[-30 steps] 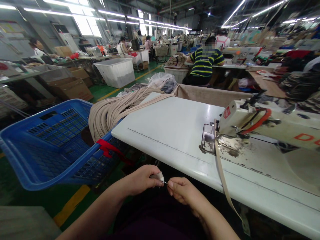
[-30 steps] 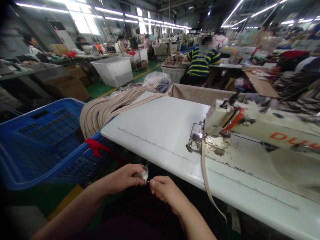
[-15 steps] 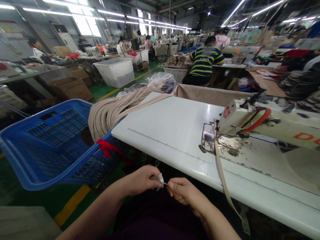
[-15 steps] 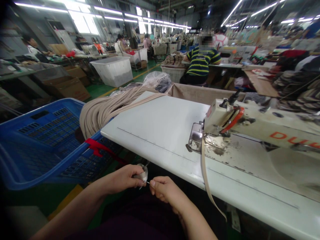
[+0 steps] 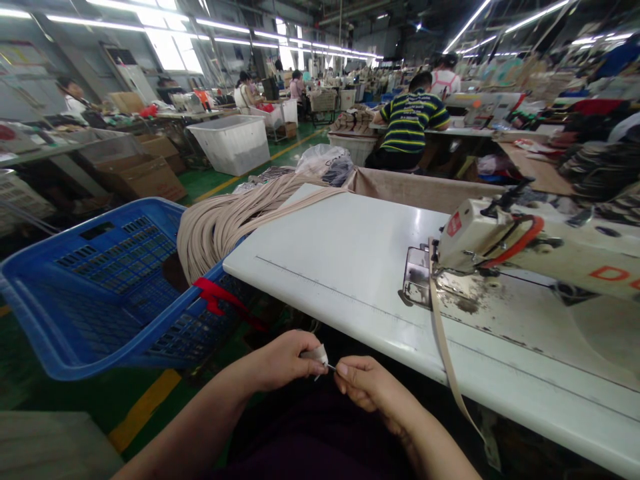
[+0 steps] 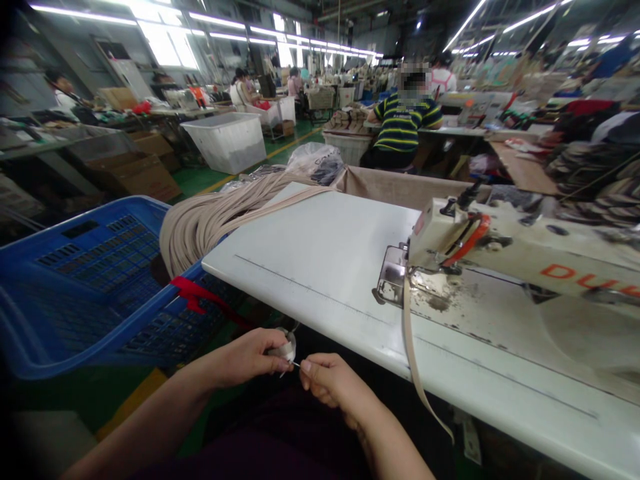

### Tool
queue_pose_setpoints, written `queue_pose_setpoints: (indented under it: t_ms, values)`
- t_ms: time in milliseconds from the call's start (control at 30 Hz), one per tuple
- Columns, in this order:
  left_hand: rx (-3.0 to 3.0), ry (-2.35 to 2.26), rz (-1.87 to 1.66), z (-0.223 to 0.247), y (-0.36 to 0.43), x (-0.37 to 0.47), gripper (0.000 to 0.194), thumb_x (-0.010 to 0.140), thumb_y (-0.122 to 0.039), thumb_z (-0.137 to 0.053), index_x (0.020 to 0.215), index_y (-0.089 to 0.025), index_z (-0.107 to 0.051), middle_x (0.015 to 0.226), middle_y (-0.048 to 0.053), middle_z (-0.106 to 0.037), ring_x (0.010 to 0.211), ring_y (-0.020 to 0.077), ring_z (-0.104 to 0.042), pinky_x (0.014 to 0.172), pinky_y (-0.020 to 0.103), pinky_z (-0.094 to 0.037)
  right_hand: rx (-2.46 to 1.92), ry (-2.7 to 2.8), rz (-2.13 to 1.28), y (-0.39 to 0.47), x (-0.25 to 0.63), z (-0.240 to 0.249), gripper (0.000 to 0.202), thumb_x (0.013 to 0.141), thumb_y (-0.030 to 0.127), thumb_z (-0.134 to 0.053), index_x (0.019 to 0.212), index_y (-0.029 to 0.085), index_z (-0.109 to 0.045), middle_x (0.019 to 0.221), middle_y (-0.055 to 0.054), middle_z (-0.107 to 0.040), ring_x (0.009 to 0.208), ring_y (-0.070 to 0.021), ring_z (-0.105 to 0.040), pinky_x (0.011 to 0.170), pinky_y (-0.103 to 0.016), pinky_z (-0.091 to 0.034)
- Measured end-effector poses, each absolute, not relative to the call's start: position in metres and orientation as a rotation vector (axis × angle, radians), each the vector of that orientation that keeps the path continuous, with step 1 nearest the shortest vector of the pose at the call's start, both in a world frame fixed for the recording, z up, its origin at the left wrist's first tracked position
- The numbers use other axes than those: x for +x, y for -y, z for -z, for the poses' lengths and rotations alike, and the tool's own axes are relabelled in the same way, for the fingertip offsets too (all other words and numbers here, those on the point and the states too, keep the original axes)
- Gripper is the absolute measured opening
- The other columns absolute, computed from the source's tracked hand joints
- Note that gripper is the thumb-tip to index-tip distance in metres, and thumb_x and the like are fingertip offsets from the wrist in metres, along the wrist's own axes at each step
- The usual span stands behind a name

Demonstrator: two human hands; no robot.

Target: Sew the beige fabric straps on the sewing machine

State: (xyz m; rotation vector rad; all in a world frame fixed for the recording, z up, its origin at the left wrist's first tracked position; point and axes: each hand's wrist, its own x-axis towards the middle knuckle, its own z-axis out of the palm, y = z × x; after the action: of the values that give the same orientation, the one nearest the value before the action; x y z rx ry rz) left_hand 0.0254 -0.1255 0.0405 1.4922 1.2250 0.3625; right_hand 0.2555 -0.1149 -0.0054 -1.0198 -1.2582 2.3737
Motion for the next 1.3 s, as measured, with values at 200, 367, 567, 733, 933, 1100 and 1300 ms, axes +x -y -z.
queue_pose_setpoints:
  t_ms: [200, 367, 567, 733, 933, 1100, 1300]
  values:
    - [1.466, -1.203, -0.389, -0.042, 0.125, 0.024, 0.029, 0.08, -0.045, -0.071, 0.08, -0.015, -0.069, 0.078, 0.002, -0.063, 0.076, 0.0175, -0.056, 0.071, 0.026, -0.041, -0.939, 1.222, -2.434, 0.115, 0.257, 0.008, 0.058, 0.077, 0.073, -0.072, 0.069, 0.018, -0.055, 0.046, 0.013, -0.023, 0.041, -0.0032, -0.011, 0.041, -0.023, -0.002]
    - [1.497, -1.184, -0.387, -0.042, 0.125, 0.027, 0.028, 0.08, -0.043, -0.07, 0.078, -0.016, -0.07, 0.079, 0.001, -0.062, 0.077, 0.0172, -0.056, 0.071, 0.025, -0.04, -0.929, 1.162, -2.465, 0.116, 0.256, 0.006, 0.058, 0.076, 0.073, -0.074, 0.07, 0.018, -0.054, 0.048, 0.013, -0.023, 0.042, -0.0031, -0.011, 0.041, -0.023, -0.001]
    - [1.503, -1.295, -0.387, -0.036, 0.126, 0.032, 0.023, 0.077, -0.038, -0.07, 0.075, -0.015, -0.067, 0.072, -0.002, -0.056, 0.068, 0.0136, -0.049, 0.061, 0.024, -0.033, -0.925, 1.057, -2.482, 0.12, 0.251, 0.003, 0.058, 0.077, 0.072, -0.074, 0.074, 0.019, -0.052, 0.052, 0.013, -0.021, 0.045, -0.0032, -0.008, 0.042, -0.022, -0.001]
    - [1.556, -1.3, -0.39, -0.035, 0.126, 0.031, 0.021, 0.078, -0.036, -0.069, 0.075, -0.016, -0.065, 0.072, -0.002, -0.055, 0.068, 0.0132, -0.049, 0.061, 0.023, -0.033, -0.945, 1.066, -2.436, 0.121, 0.249, 0.007, 0.057, 0.077, 0.07, -0.075, 0.072, 0.019, -0.05, 0.052, 0.013, -0.021, 0.045, -0.0031, -0.008, 0.043, -0.023, 0.0]
    - [1.541, -1.337, -0.395, -0.032, 0.125, 0.028, 0.023, 0.08, -0.038, -0.068, 0.074, -0.015, -0.065, 0.071, -0.002, -0.057, 0.067, 0.0135, -0.05, 0.06, 0.024, -0.032, -0.991, 1.071, -2.345, 0.119, 0.249, 0.006, 0.058, 0.079, 0.072, -0.072, 0.073, 0.02, -0.048, 0.053, 0.013, -0.021, 0.047, -0.0035, -0.009, 0.044, -0.023, -0.001]
    - [1.345, -1.418, -0.461, -0.017, 0.121, -0.003, 0.038, 0.079, -0.052, -0.072, 0.082, -0.014, -0.069, 0.07, 0.001, -0.062, 0.067, 0.0161, -0.053, 0.061, 0.025, -0.037, -0.996, 1.037, -2.327, 0.12, 0.25, 0.003, 0.058, 0.078, 0.073, -0.073, 0.079, 0.022, -0.044, 0.058, 0.012, -0.027, 0.049, -0.0042, -0.014, 0.046, -0.023, -0.003]
    - [1.344, -1.735, -0.75, -0.013, 0.113, -0.064, 0.049, 0.077, -0.063, -0.072, 0.085, -0.015, -0.074, 0.07, 0.001, -0.063, 0.067, 0.0182, -0.054, 0.063, 0.026, -0.036, -1.069, 1.065, -2.276, 0.123, 0.247, 0.003, 0.059, 0.075, 0.068, -0.078, 0.08, 0.024, -0.039, 0.061, 0.011, -0.028, 0.052, -0.005, -0.014, 0.048, -0.024, -0.002]
